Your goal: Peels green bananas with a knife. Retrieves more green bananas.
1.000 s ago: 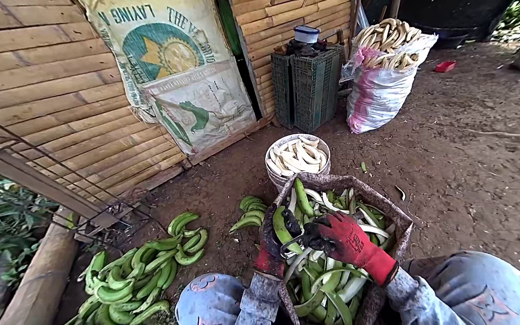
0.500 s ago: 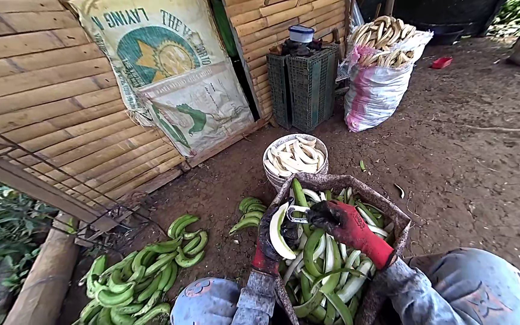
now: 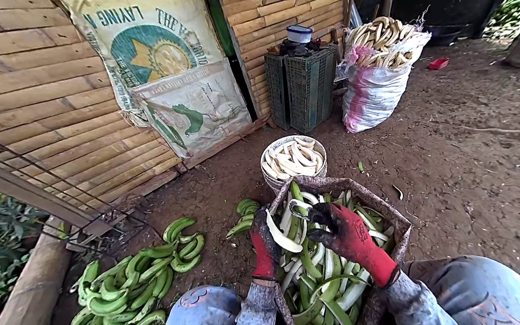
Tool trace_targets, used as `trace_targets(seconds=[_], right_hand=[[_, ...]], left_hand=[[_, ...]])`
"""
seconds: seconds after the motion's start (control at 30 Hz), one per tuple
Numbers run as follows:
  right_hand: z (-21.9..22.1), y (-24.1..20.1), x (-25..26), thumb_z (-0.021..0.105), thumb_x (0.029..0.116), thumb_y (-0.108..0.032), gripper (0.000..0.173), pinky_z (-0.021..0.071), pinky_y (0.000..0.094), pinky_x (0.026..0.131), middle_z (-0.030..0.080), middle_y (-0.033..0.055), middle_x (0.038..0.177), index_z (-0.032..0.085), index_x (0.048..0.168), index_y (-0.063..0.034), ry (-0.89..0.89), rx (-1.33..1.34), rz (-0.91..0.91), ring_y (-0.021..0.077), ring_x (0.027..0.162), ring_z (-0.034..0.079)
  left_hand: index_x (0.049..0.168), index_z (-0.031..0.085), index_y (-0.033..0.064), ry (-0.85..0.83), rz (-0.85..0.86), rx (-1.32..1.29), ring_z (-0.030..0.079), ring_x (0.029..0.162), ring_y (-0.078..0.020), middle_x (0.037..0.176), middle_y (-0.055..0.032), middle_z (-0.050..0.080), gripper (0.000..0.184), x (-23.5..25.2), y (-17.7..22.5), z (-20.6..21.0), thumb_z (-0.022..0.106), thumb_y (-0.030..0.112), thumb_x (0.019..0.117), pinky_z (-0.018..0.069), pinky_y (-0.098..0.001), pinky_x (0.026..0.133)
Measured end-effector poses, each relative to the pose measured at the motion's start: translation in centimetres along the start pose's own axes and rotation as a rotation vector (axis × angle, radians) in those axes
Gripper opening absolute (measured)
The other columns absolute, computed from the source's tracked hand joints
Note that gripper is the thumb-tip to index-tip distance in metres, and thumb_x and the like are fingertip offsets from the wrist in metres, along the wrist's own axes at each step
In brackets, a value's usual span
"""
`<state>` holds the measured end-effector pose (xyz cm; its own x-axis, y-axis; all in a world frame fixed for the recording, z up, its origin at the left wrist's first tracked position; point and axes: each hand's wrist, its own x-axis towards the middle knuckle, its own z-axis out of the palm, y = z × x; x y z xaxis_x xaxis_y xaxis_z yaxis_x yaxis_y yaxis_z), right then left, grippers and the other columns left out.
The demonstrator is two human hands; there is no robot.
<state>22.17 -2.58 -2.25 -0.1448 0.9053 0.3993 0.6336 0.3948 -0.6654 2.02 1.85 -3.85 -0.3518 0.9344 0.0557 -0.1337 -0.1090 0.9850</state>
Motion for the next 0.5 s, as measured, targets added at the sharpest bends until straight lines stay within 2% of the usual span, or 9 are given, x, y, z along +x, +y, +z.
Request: trace_targets(seconds=[0.07, 0.13, 0.17, 0.2, 0.27, 0.3, 0.33, 0.4, 0.5], right_hand=[[1.5, -2.1, -0.5, 0.075, 0.0860, -0.052, 0.064, 0.0579, 0.0496, 0.084, 0.072, 0.0129, 0.113, 0.065, 0.136, -0.0141, -0.121, -0.068, -0.112, 0.0298, 0.100, 0.070], [3.1, -3.3, -0.4, 0.078, 0.0820, -0.030, 0.055, 0.0589, 0.0544, 0.076, 0.074, 0.0188, 0.107, 0.068, 0.131, -0.0073, -0.054, -0.213, -0.179, 0.0392, 0.096, 0.073], [3.4, -3.1, 0.1, 0.076, 0.0821, -0.025, 0.051, 0.0593, 0.0539, 0.073, 0.074, 0.0191, 0.103, 0.069, 0.128, -0.0052, -0.003, -0.252, -0.170, 0.0393, 0.091, 0.074], [3.2, -2.6, 0.9, 0.073, 0.0845, -0.024, 0.048, 0.0590, 0.0539, 0.072, 0.074, 0.0197, 0.103, 0.069, 0.128, -0.0035, 0.028, -0.253, -0.121, 0.0390, 0.090, 0.074], [1.4, -1.5, 4.0, 0.069, 0.0907, -0.025, 0.047, 0.0571, 0.0559, 0.081, 0.073, 0.0209, 0.109, 0.066, 0.132, -0.0023, 0.015, -0.216, 0.102, 0.0391, 0.096, 0.072], [0.2, -0.7, 6.1, 0.067, 0.0944, -0.027, 0.047, 0.0542, 0.0569, 0.090, 0.072, 0.0205, 0.114, 0.063, 0.135, -0.0033, -0.024, -0.185, 0.255, 0.0386, 0.104, 0.071], [-0.7, 0.6, 8.4, 0.067, 0.0966, -0.030, 0.045, 0.0517, 0.0566, 0.096, 0.072, 0.0190, 0.116, 0.063, 0.135, -0.0056, -0.041, -0.154, 0.385, 0.0368, 0.109, 0.069], [-1.4, 4.3, 13.0, 0.068, 0.0976, -0.032, 0.040, 0.0503, 0.0585, 0.094, 0.071, 0.0205, 0.108, 0.064, 0.126, -0.0040, -0.013, -0.122, 0.531, 0.0379, 0.105, 0.068], [-0.7, 9.8, 18.8, 0.071, 0.0964, -0.033, 0.036, 0.0511, 0.0618, 0.080, 0.069, 0.0227, 0.093, 0.066, 0.108, 0.0004, 0.071, -0.036, 0.595, 0.0394, 0.088, 0.067]], left_hand=[[0.130, 0.054, -0.0067, 0.012, 0.057, 0.130, 0.061, 0.100, -0.0110, 0.115, -0.0144, 0.062, 0.034, 0.0, -0.7, 1.0, 0.037, 0.014, 0.1095, 0.0514, -0.0258, 0.090], [0.139, 0.050, -0.0136, -0.098, 0.133, 0.416, 0.057, 0.127, -0.0251, 0.136, -0.0280, 0.058, 0.039, 0.0, 0.1, 1.6, 0.040, 0.009, 0.1082, 0.0422, -0.0355, 0.111], [0.142, 0.046, -0.0133, -0.139, 0.141, 0.430, 0.054, 0.131, -0.0267, 0.140, -0.0287, 0.055, 0.041, -0.1, 0.7, 1.9, 0.039, 0.010, 0.1087, 0.0403, -0.0371, 0.113], [0.145, 0.044, -0.0111, -0.156, 0.139, 0.341, 0.056, 0.128, -0.0230, 0.140, -0.0260, 0.055, 0.043, -0.2, 0.9, 2.0, 0.037, 0.013, 0.1090, 0.0436, -0.0346, 0.110], [0.145, 0.045, -0.0021, -0.163, 0.071, 0.233, 0.068, 0.094, -0.0181, 0.118, -0.0177, 0.063, 0.044, 0.6, 1.1, 2.6, 0.037, 0.025, 0.1108, 0.0602, -0.0356, 0.080], [0.145, 0.046, -0.0004, -0.199, 0.063, 0.297, 0.069, 0.083, -0.0198, 0.110, -0.0169, 0.064, 0.044, 1.1, 0.9, 2.9, 0.041, 0.026, 0.1099, 0.0617, -0.0382, 0.072], [0.145, 0.048, 0.0007, -0.240, 0.072, 0.455, 0.069, 0.087, -0.0217, 0.113, -0.0171, 0.066, 0.045, 1.4, 0.6, 2.9, 0.049, 0.027, 0.1077, 0.0604, -0.0398, 0.077], [0.149, 0.047, -0.0003, -0.332, 0.066, 0.785, 0.063, 0.121, -0.0307, 0.134, -0.0220, 0.062, 0.055, 1.6, 0.3, 3.2, 0.056, 0.032, 0.1049, 0.0477, -0.0462, 0.107], [0.150, 0.046, 0.0033, -0.403, 0.058, 0.950, 0.061, 0.124, -0.0336, 0.134, -0.0212, 0.062, 0.058, 1.7, -0.9, 3.9, 0.056, 0.037, 0.1039, 0.0454, -0.0493, 0.109]])
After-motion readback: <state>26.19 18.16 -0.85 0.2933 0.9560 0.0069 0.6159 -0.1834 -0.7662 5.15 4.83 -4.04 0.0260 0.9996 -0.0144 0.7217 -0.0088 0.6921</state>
